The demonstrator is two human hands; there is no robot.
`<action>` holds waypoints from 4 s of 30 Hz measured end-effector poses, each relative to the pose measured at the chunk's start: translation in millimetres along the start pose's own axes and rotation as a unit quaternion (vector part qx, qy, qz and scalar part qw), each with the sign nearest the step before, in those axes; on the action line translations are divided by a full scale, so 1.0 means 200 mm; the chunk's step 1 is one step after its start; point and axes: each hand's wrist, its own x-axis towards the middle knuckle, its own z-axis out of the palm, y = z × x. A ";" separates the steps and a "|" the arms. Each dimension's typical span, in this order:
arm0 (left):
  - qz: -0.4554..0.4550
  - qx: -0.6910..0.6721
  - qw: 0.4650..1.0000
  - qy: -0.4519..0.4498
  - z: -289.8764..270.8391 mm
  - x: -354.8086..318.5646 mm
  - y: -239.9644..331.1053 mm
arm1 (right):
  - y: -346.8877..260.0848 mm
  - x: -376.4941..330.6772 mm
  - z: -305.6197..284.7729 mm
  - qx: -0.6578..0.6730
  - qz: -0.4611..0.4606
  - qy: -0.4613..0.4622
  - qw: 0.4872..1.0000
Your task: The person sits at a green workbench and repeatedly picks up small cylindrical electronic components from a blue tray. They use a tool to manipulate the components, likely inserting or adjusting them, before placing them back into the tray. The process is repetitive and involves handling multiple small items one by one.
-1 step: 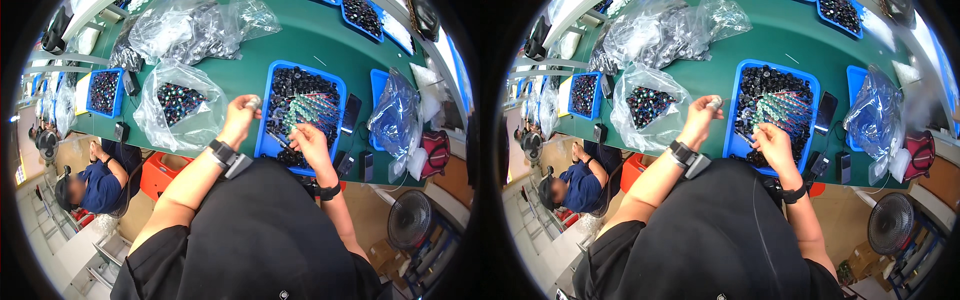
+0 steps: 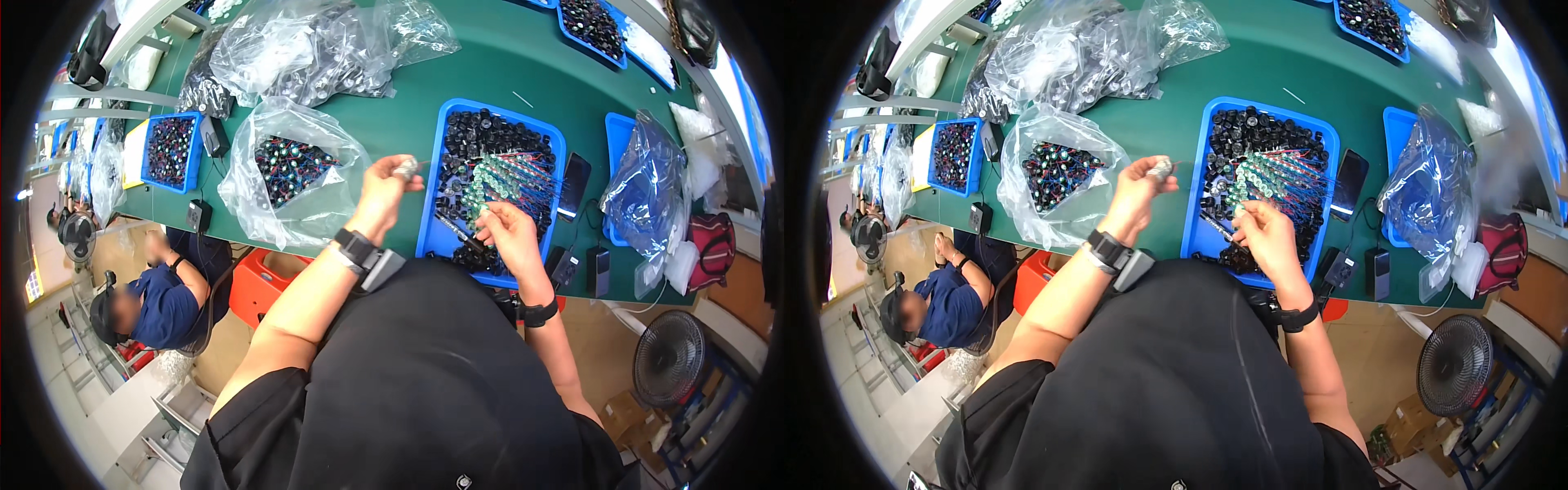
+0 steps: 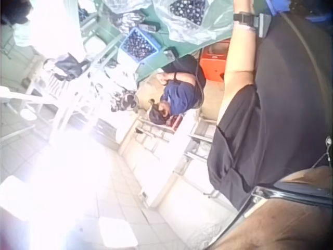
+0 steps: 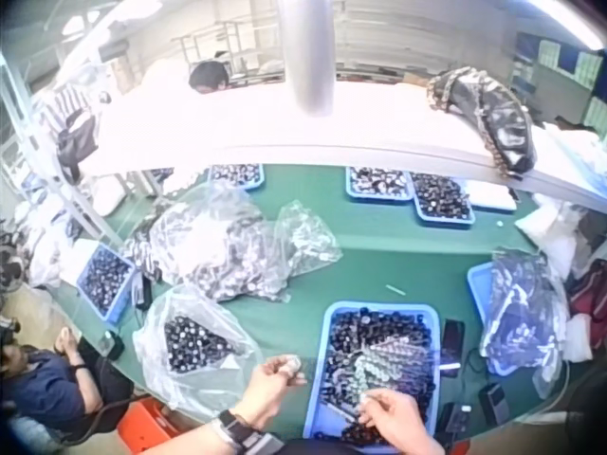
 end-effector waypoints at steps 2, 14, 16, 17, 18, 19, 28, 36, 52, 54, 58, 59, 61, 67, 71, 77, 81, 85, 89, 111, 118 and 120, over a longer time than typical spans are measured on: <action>0.005 -0.020 1.000 -0.001 -0.11 0.03 0.03 | 0.03 0.01 -0.03 -0.007 -0.003 0.020 1.000; 0.231 0.248 0.900 0.275 -0.82 0.12 0.17 | 0.08 0.01 0.00 -0.024 0.003 -0.004 1.000; 0.221 0.341 0.869 0.282 -0.86 0.16 0.18 | 0.09 0.02 0.00 0.002 0.008 -0.005 1.000; 0.259 0.466 0.793 0.296 -0.86 0.18 0.16 | 0.09 0.02 0.00 0.015 0.010 -0.005 1.000; 0.349 0.522 0.722 0.291 -0.76 0.18 0.17 | 0.10 0.02 0.00 0.015 0.013 -0.005 1.000; 0.433 0.569 0.639 0.282 -0.64 0.15 0.19 | 0.11 0.02 -0.01 0.014 0.015 -0.007 1.000; 0.347 0.646 0.654 -0.183 0.16 0.12 -0.31 | 0.09 0.01 0.01 -0.062 -0.013 -0.057 0.996; 0.409 0.615 0.659 -0.144 0.18 0.18 -0.41 | 0.14 -0.01 -0.01 -0.042 -0.014 -0.037 0.998; -0.052 0.089 0.958 -0.268 0.19 -0.12 0.05 | -0.02 0.04 -0.05 0.127 -0.062 -0.072 0.987; -0.024 0.138 0.956 -0.258 0.19 -0.14 0.06 | -0.01 0.04 -0.05 0.106 -0.067 -0.073 0.989; -0.004 0.160 0.951 -0.264 0.19 -0.15 0.04 | -0.02 0.03 -0.04 0.107 -0.061 -0.071 0.990; 0.002 0.161 0.948 -0.274 0.18 -0.15 0.03 | -0.03 0.03 -0.04 0.108 -0.061 -0.071 0.990; 0.000 0.163 0.943 -0.290 0.19 -0.16 0.04 | -0.04 0.03 -0.05 0.101 -0.059 -0.068 0.991; -0.027 0.148 0.935 -0.321 0.18 -0.15 0.03 | -0.04 0.05 -0.05 0.085 -0.056 -0.073 0.992; -0.041 0.119 0.940 -0.317 0.19 -0.16 0.04 | -0.04 0.04 -0.04 0.087 -0.045 -0.069 0.993; -0.071 0.107 0.939 -0.320 0.19 -0.15 0.04 | -0.04 0.05 -0.05 0.087 -0.054 -0.068 0.992; -0.082 0.095 0.938 -0.324 0.19 -0.14 0.04 | -0.03 0.05 -0.05 0.073 -0.051 -0.063 0.994; -0.099 0.086 0.937 -0.323 0.18 -0.13 0.02 | -0.03 0.06 -0.04 0.065 -0.025 -0.064 0.996; -0.091 0.080 0.948 -0.294 0.18 -0.13 0.00 | 0.02 0.08 -0.04 0.067 -0.019 -0.073 0.995; 0.063 0.028 0.998 0.006 -0.08 0.02 0.06 | 0.00 0.07 -0.02 0.048 -0.009 0.031 0.998; 0.203 0.067 0.970 0.116 -0.48 0.04 0.17 | 0.12 0.07 -0.06 0.050 0.013 0.014 0.999; 0.221 0.125 0.946 0.200 -0.62 0.07 0.16 | 0.12 0.07 -0.05 0.049 0.006 0.011 0.999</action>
